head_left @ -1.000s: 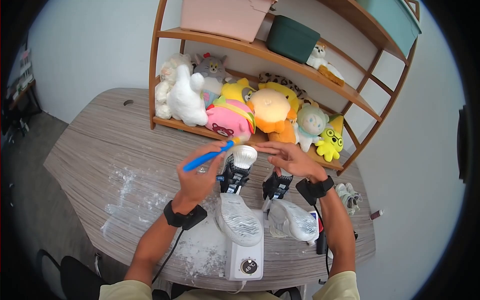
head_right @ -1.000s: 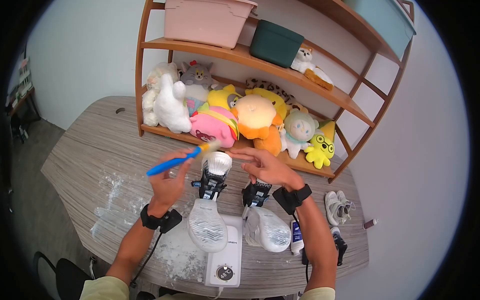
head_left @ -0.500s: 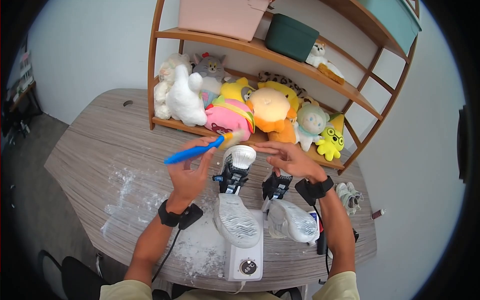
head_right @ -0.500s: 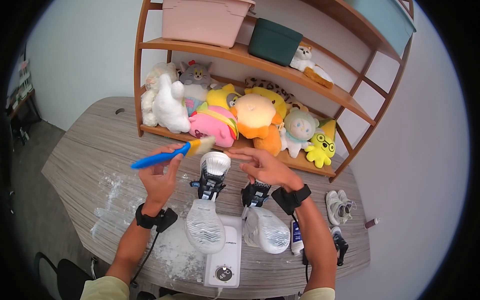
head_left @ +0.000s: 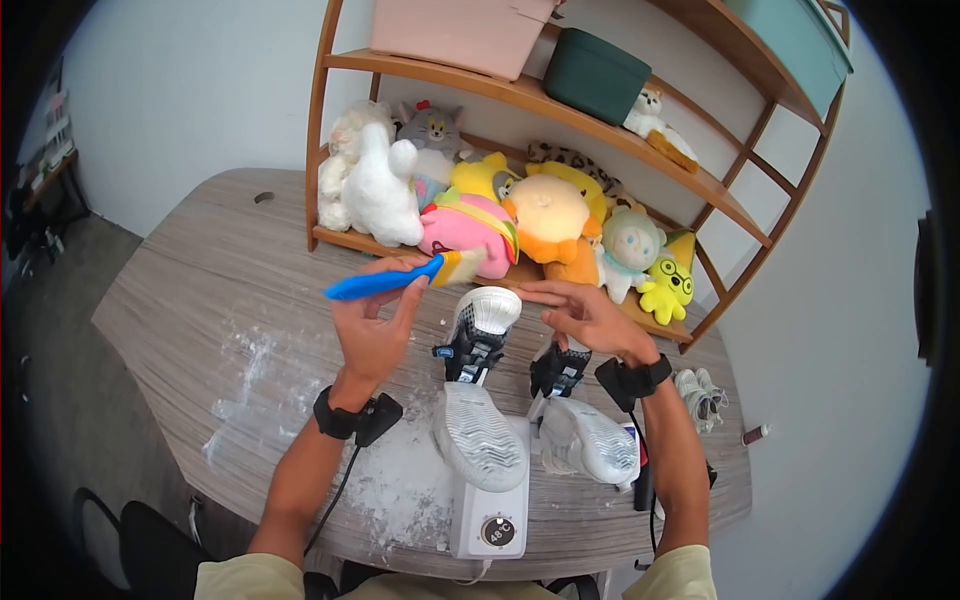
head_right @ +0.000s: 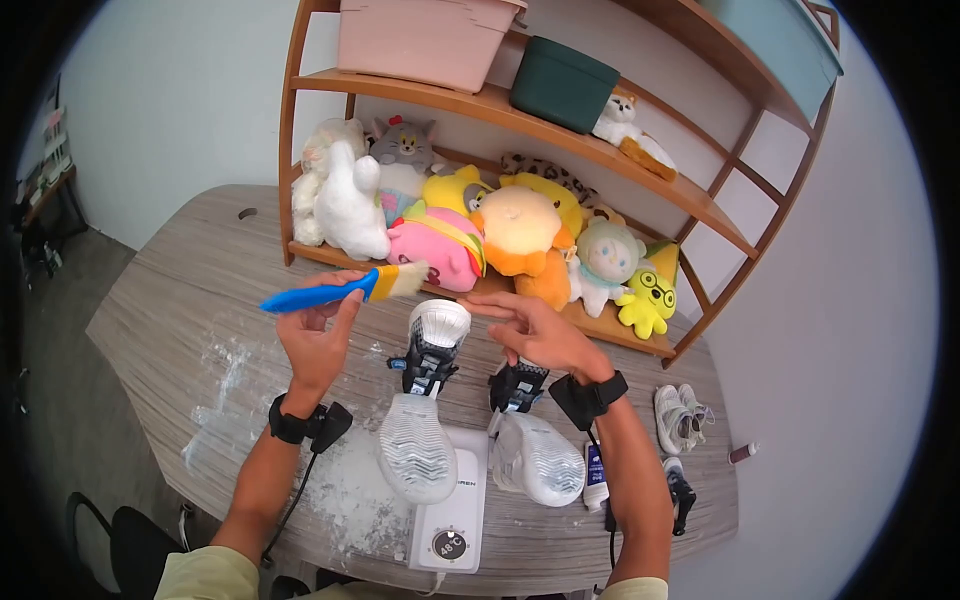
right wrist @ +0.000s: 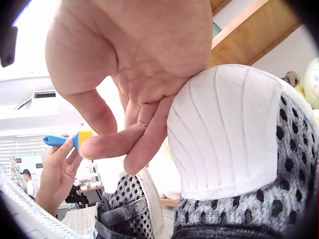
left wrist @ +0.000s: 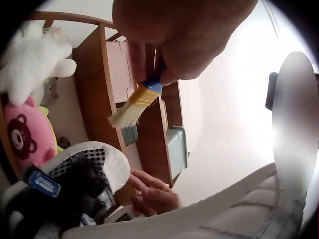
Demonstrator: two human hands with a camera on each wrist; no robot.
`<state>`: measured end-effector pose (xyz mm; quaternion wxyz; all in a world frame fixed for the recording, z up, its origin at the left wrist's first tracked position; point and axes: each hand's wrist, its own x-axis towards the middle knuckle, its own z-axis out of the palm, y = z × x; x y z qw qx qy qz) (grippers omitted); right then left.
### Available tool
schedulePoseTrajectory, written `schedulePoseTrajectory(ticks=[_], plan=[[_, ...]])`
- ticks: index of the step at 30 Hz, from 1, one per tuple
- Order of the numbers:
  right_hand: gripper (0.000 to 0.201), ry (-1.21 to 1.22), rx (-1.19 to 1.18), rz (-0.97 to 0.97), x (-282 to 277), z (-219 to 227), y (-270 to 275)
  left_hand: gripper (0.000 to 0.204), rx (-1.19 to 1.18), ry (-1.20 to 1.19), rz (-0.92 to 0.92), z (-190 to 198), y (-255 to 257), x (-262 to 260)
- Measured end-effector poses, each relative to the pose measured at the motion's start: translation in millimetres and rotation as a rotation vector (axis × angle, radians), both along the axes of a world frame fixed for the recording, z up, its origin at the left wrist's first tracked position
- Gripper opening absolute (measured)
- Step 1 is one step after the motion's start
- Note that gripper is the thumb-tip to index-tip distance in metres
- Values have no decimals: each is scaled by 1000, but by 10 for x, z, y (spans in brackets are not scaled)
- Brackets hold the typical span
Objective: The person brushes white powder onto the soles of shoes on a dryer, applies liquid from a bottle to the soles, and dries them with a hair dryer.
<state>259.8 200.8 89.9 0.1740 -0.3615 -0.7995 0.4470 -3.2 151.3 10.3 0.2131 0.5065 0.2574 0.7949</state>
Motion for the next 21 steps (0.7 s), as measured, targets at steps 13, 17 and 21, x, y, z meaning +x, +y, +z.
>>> schedulePoseTrajectory(ticks=[13, 17, 21], plan=[[46, 10, 34, -4, 7, -38, -12, 21, -65, -56, -149, -59, 61, -113], [46, 41, 31, 18, 16, -48, 27, 21, -258, -224, -205, -89, -11, -191], [46, 41, 11, 7, 12, -72, 22, 18, -480, -435, -327, -320, 3, -119]])
